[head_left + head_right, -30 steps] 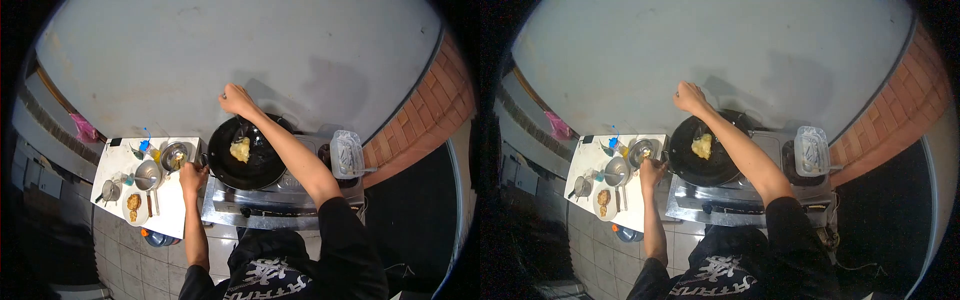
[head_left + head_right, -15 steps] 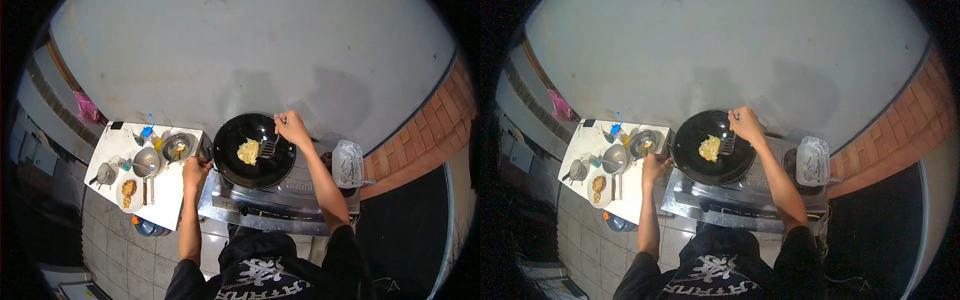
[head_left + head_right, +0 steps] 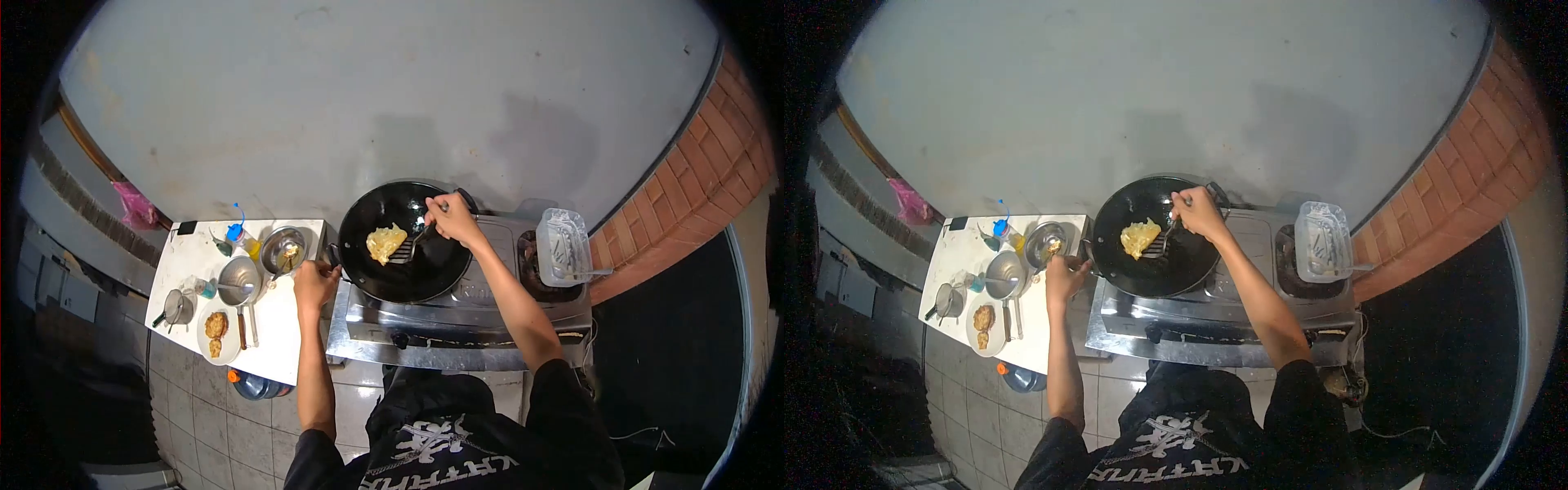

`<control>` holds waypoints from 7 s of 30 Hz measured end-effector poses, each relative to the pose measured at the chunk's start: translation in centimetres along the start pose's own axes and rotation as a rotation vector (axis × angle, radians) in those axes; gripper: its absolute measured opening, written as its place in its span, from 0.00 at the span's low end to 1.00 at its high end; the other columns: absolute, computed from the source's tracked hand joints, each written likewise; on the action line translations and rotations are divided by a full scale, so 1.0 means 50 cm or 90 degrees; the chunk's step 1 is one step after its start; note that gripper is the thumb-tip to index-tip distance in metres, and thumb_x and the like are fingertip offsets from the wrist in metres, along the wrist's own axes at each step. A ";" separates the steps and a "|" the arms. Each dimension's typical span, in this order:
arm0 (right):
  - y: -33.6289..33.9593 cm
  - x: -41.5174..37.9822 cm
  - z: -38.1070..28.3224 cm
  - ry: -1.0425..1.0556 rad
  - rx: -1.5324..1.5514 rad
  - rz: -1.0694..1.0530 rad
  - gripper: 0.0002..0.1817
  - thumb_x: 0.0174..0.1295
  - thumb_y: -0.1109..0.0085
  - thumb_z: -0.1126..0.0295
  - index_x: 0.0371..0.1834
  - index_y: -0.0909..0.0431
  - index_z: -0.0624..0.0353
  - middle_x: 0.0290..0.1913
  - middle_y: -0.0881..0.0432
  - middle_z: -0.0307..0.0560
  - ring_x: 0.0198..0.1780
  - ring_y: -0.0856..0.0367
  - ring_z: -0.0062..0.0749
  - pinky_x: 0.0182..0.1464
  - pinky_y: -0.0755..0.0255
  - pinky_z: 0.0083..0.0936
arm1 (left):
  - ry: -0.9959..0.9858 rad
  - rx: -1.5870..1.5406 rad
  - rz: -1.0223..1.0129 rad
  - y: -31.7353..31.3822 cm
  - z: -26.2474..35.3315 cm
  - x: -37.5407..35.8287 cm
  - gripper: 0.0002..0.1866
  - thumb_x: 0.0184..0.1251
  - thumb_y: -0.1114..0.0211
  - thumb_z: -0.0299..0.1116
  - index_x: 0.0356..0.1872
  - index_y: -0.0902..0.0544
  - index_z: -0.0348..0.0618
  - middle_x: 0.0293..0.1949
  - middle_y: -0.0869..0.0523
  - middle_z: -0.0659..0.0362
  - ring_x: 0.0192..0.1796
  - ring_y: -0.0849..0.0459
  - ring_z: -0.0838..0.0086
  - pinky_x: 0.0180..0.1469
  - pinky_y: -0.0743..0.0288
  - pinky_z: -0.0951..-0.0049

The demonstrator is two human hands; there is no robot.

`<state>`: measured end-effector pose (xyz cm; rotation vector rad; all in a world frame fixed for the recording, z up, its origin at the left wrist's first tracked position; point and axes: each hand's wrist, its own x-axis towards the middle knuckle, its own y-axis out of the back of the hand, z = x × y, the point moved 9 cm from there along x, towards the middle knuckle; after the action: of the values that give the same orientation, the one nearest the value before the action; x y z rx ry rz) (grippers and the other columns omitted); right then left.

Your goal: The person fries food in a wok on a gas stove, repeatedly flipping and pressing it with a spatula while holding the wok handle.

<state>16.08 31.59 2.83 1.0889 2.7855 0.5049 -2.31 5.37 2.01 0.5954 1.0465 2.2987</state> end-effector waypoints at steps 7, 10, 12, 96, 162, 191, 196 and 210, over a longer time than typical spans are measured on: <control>0.016 -0.047 0.012 0.056 0.232 0.054 0.21 0.70 0.49 0.64 0.19 0.26 0.65 0.20 0.22 0.41 0.14 0.33 0.15 0.13 0.44 0.18 | 0.026 0.035 -0.030 -0.005 -0.002 -0.001 0.14 0.50 0.27 0.40 0.29 0.13 0.38 0.28 0.14 0.51 0.36 0.15 0.57 0.40 0.23 0.61; 0.045 -0.071 -0.008 0.076 0.166 0.066 0.21 0.70 0.49 0.65 0.18 0.26 0.64 0.16 0.24 0.39 0.14 0.33 0.15 0.14 0.45 0.18 | 0.040 0.029 -0.046 -0.008 -0.005 -0.003 0.15 0.50 0.27 0.41 0.29 0.13 0.39 0.29 0.14 0.51 0.37 0.15 0.57 0.41 0.23 0.61; 0.059 -0.077 -0.024 0.076 0.138 0.069 0.21 0.69 0.48 0.65 0.17 0.25 0.65 0.14 0.26 0.38 0.14 0.32 0.17 0.16 0.42 0.19 | 0.049 0.023 -0.047 -0.011 -0.010 -0.002 0.14 0.50 0.26 0.41 0.30 0.13 0.39 0.29 0.13 0.50 0.37 0.15 0.56 0.41 0.23 0.61; -0.005 -0.133 -0.011 0.084 -0.090 0.229 0.16 0.58 0.42 0.70 0.16 0.30 0.68 0.21 0.24 0.64 0.30 0.22 0.61 0.29 0.30 0.42 | 0.202 0.055 0.169 0.021 0.023 -0.060 0.14 0.52 0.27 0.40 0.29 0.12 0.39 0.24 0.13 0.53 0.31 0.13 0.60 0.38 0.22 0.65; -0.087 -0.359 -0.087 0.077 0.238 0.460 0.08 0.66 0.43 0.70 0.31 0.22 0.62 0.19 0.29 0.32 0.21 0.32 0.12 0.21 0.40 0.13 | -0.052 -0.279 -0.194 -0.053 -0.040 0.033 0.16 0.57 0.27 0.37 0.23 0.17 0.31 0.15 0.20 0.58 0.19 0.26 0.81 0.26 0.32 0.77; -0.100 -0.229 -0.025 0.048 -0.101 0.479 0.18 0.66 0.43 0.68 0.19 0.24 0.69 0.17 0.23 0.52 0.20 0.27 0.26 0.28 0.35 0.28 | -0.054 -0.251 -0.231 -0.057 -0.043 0.029 0.15 0.55 0.27 0.37 0.27 0.14 0.32 0.17 0.18 0.53 0.21 0.21 0.76 0.28 0.29 0.73; -0.097 -0.222 -0.012 0.037 -0.081 0.447 0.19 0.66 0.44 0.67 0.19 0.23 0.68 0.15 0.24 0.47 0.17 0.27 0.22 0.24 0.36 0.26 | -0.052 -0.302 -0.239 -0.066 -0.063 0.031 0.15 0.57 0.27 0.37 0.28 0.14 0.31 0.16 0.19 0.56 0.20 0.24 0.79 0.27 0.31 0.75; -0.057 -0.240 -0.054 0.027 -0.002 0.431 0.17 0.65 0.40 0.66 0.20 0.23 0.64 0.12 0.28 0.37 0.15 0.30 0.15 0.18 0.40 0.19 | -0.016 -0.300 -0.216 -0.045 -0.059 0.029 0.14 0.58 0.28 0.37 0.28 0.14 0.31 0.16 0.19 0.55 0.19 0.25 0.79 0.26 0.31 0.75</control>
<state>22.50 20.80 4.12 2.0372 2.3797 0.5841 -4.50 5.94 -1.27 0.2336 0.5121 2.1184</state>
